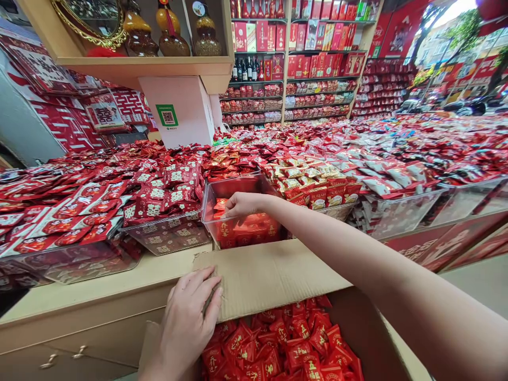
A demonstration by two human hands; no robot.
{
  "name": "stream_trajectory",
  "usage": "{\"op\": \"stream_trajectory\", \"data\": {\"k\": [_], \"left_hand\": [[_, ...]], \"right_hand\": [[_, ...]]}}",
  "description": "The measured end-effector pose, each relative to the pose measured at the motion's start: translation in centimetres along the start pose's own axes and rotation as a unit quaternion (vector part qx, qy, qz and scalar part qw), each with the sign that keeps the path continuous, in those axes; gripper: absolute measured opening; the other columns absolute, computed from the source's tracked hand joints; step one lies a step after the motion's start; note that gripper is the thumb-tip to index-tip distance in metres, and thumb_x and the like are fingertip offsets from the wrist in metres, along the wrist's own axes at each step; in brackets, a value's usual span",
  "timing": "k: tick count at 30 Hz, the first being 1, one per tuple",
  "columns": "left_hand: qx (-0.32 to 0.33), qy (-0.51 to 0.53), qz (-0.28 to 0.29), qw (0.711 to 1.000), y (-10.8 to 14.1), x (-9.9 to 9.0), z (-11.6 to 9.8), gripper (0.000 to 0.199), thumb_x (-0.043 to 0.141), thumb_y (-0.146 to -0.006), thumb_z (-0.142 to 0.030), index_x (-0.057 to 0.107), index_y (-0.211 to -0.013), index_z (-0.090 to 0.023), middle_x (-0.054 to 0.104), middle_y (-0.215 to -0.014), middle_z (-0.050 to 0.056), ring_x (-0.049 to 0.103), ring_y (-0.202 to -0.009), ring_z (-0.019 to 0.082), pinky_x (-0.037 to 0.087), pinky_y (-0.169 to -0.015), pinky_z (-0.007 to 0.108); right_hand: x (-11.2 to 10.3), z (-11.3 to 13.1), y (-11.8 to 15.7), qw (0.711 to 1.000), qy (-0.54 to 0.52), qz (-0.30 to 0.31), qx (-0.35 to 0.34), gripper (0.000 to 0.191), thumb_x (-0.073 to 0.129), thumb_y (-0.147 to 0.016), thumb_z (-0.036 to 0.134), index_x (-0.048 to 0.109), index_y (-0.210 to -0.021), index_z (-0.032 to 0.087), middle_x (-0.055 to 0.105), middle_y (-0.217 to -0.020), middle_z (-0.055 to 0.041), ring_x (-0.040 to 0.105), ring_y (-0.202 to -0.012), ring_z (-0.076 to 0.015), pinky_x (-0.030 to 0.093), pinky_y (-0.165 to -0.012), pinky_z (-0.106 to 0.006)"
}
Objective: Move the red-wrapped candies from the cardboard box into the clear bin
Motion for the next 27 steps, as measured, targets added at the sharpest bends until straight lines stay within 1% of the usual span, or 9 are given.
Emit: {"op": "stream_trajectory", "data": {"k": [5, 10, 13, 16, 18, 20, 23, 25, 27], "left_hand": [[0.002, 0.000, 0.000, 1.000, 0.00, -0.07, -0.02, 0.022, 0.050, -0.076, -0.024, 0.058, -0.096, -0.020, 0.060, -0.106, 0.008, 0.050, -0.099, 0.022, 0.043, -0.082, 0.040], [0.003, 0.001, -0.001, 1.000, 0.04, -0.01, 0.04, 0.022, 0.050, -0.076, -0.025, 0.058, -0.097, -0.020, 0.060, -0.107, 0.008, 0.050, -0.100, 0.022, 0.042, -0.082, 0.040], [0.004, -0.002, -0.002, 1.000, 0.12, -0.04, 0.06, 0.022, 0.050, -0.077, -0.024, 0.057, -0.097, -0.020, 0.060, -0.107, 0.008, 0.050, -0.100, 0.023, 0.042, -0.083, 0.041], [0.005, -0.003, -0.002, 1.000, 0.12, -0.08, 0.05, 0.022, 0.050, -0.076, -0.024, 0.057, -0.097, -0.020, 0.060, -0.107, 0.008, 0.050, -0.101, 0.023, 0.042, -0.083, 0.041], [0.004, -0.004, -0.002, 1.000, 0.09, -0.08, 0.06, 0.022, 0.050, -0.076, -0.024, 0.057, -0.097, -0.020, 0.060, -0.108, 0.008, 0.050, -0.101, 0.023, 0.042, -0.083, 0.042], [0.003, -0.005, 0.001, 1.000, 0.07, -0.03, 0.07, 0.022, 0.050, -0.077, -0.024, 0.057, -0.097, -0.021, 0.059, -0.108, 0.008, 0.050, -0.101, 0.023, 0.042, -0.083, 0.041], [0.003, -0.006, 0.001, 1.000, 0.11, 0.04, 0.07, 0.022, 0.050, -0.076, -0.024, 0.058, -0.097, -0.021, 0.060, -0.108, 0.008, 0.050, -0.101, 0.023, 0.043, -0.083, 0.041], [0.005, -0.006, 0.000, 1.000, 0.15, 0.07, 0.06, 0.022, 0.050, -0.076, -0.024, 0.058, -0.097, -0.020, 0.060, -0.108, 0.008, 0.050, -0.101, 0.023, 0.043, -0.083, 0.041], [0.006, -0.006, -0.002, 1.000, 0.15, 0.05, 0.06, 0.022, 0.050, -0.076, -0.024, 0.058, -0.096, -0.020, 0.060, -0.107, 0.008, 0.050, -0.101, 0.023, 0.043, -0.082, 0.041]], "right_hand": [[0.11, -0.30, -0.15, 0.998, -0.036, 0.046, 0.026, 0.012, 0.053, -0.076, 0.020, 0.053, -0.067, 0.012, 0.054, -0.050, 0.0024, 0.060, -0.051, -0.0105, 0.050, -0.057, -0.025], [0.09, -0.54, -0.55, 0.995, -0.064, 0.080, 0.013, 0.014, 0.059, -0.073, 0.025, 0.054, -0.070, 0.012, 0.057, -0.059, 0.0027, 0.061, -0.056, -0.0094, 0.051, -0.062, -0.025], [-0.07, -0.77, -0.66, 0.997, -0.053, 0.059, 0.017, 0.028, 0.062, -0.069, 0.039, 0.055, -0.077, 0.013, 0.058, -0.069, 0.0011, 0.062, -0.062, -0.0104, 0.051, -0.062, -0.025], [-0.14, -0.74, -0.52, 0.998, -0.040, 0.039, 0.022, 0.049, 0.060, -0.062, 0.055, 0.055, -0.088, 0.014, 0.059, -0.093, -0.0045, 0.063, -0.067, -0.0125, 0.052, -0.062, -0.025], [-0.08, -0.49, -0.26, 0.998, -0.038, 0.036, 0.025, 0.060, 0.057, -0.060, 0.061, 0.054, -0.097, 0.014, 0.052, -0.112, -0.0091, 0.063, -0.071, -0.0138, 0.052, -0.063, -0.025], [0.04, -0.22, 0.03, 0.998, -0.034, 0.038, 0.041, 0.069, 0.054, -0.060, 0.064, 0.051, -0.108, 0.014, 0.045, -0.123, -0.0127, 0.063, -0.073, -0.0154, 0.052, -0.064, -0.025], [0.29, 0.02, 0.23, 0.996, -0.036, 0.060, 0.063, 0.078, 0.051, -0.062, 0.065, 0.043, -0.120, 0.014, 0.044, -0.125, -0.0160, 0.063, -0.077, -0.0170, 0.051, -0.066, -0.025], [0.45, 0.00, 0.12, 0.993, -0.053, 0.081, 0.063, 0.077, 0.049, -0.064, 0.064, 0.040, -0.123, 0.015, 0.044, -0.125, -0.0161, 0.063, -0.080, -0.0168, 0.051, -0.067, -0.025], [0.57, -0.10, -0.07, 0.991, -0.072, 0.103, 0.055, 0.072, 0.049, -0.066, 0.062, 0.043, -0.120, 0.015, 0.042, -0.127, -0.0151, 0.062, -0.082, -0.0163, 0.050, -0.069, -0.024]]}}
Point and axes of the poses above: each hand's wrist, its own y-axis away from the middle knuckle, its own x-axis out of the palm, z = x × y, the point moved 3 cm from there along -y, towards the middle knuckle
